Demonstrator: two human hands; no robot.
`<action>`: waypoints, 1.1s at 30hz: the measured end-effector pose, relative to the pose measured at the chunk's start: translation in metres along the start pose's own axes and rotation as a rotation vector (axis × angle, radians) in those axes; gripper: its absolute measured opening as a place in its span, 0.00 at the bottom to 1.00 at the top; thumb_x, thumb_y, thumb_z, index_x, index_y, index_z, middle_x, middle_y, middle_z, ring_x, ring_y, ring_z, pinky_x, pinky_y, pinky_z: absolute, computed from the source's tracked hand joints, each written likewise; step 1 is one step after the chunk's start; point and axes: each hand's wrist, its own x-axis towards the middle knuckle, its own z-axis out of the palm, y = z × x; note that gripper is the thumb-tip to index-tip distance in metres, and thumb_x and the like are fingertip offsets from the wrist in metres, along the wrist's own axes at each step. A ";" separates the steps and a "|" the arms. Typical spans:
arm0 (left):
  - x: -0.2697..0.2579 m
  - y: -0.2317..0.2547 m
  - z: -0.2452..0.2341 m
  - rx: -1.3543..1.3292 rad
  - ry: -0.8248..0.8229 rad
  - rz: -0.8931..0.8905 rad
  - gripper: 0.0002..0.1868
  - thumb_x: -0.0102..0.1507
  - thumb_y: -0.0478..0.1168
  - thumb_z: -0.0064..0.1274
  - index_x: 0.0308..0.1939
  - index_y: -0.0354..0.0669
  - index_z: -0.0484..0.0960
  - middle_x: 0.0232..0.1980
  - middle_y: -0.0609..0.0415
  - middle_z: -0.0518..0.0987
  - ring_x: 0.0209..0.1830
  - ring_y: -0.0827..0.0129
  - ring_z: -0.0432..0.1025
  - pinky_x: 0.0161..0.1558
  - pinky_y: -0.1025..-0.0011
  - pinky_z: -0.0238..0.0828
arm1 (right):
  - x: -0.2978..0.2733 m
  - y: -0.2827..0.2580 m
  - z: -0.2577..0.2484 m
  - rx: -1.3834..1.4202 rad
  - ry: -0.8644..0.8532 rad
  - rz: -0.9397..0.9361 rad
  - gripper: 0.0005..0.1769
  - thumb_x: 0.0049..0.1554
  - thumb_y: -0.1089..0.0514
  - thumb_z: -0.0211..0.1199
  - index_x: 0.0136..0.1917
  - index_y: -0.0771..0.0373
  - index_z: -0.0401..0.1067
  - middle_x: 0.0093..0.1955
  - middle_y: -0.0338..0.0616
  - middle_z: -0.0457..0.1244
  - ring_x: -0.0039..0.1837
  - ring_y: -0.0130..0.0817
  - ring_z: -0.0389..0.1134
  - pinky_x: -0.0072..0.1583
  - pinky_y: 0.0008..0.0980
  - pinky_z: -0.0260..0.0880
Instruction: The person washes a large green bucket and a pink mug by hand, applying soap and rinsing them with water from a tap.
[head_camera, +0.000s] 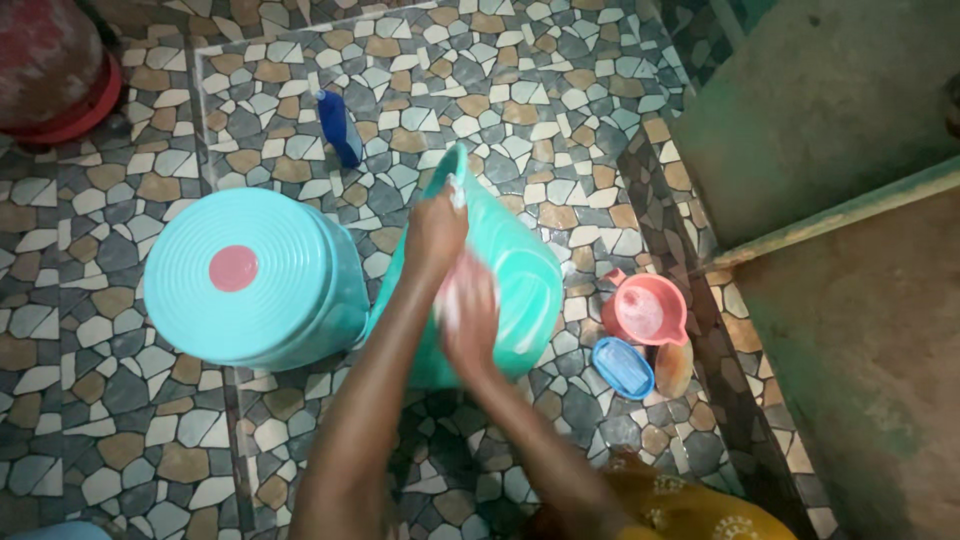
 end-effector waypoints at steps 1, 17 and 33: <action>0.002 0.000 0.002 -0.011 0.022 0.004 0.19 0.67 0.43 0.49 0.57 0.37 0.81 0.35 0.32 0.81 0.38 0.38 0.78 0.42 0.46 0.75 | -0.025 -0.005 -0.018 -0.019 -0.005 -0.096 0.20 0.64 0.57 0.58 0.68 0.62 0.66 0.75 0.54 0.58 0.78 0.56 0.58 0.78 0.57 0.55; 0.017 -0.009 0.014 -0.058 0.107 -0.056 0.17 0.72 0.48 0.49 0.43 0.38 0.86 0.38 0.33 0.82 0.43 0.39 0.78 0.46 0.49 0.76 | 0.033 -0.022 0.002 -0.046 0.033 0.190 0.27 0.64 0.56 0.52 0.75 0.60 0.59 0.80 0.52 0.55 0.79 0.55 0.55 0.78 0.54 0.50; -0.099 0.006 -0.055 -0.177 -0.129 -0.173 0.33 0.62 0.45 0.56 0.69 0.36 0.68 0.35 0.32 0.82 0.35 0.40 0.79 0.35 0.50 0.75 | -0.033 -0.036 -0.035 0.110 -0.128 0.094 0.29 0.65 0.51 0.46 0.77 0.62 0.58 0.78 0.58 0.56 0.79 0.59 0.57 0.77 0.56 0.51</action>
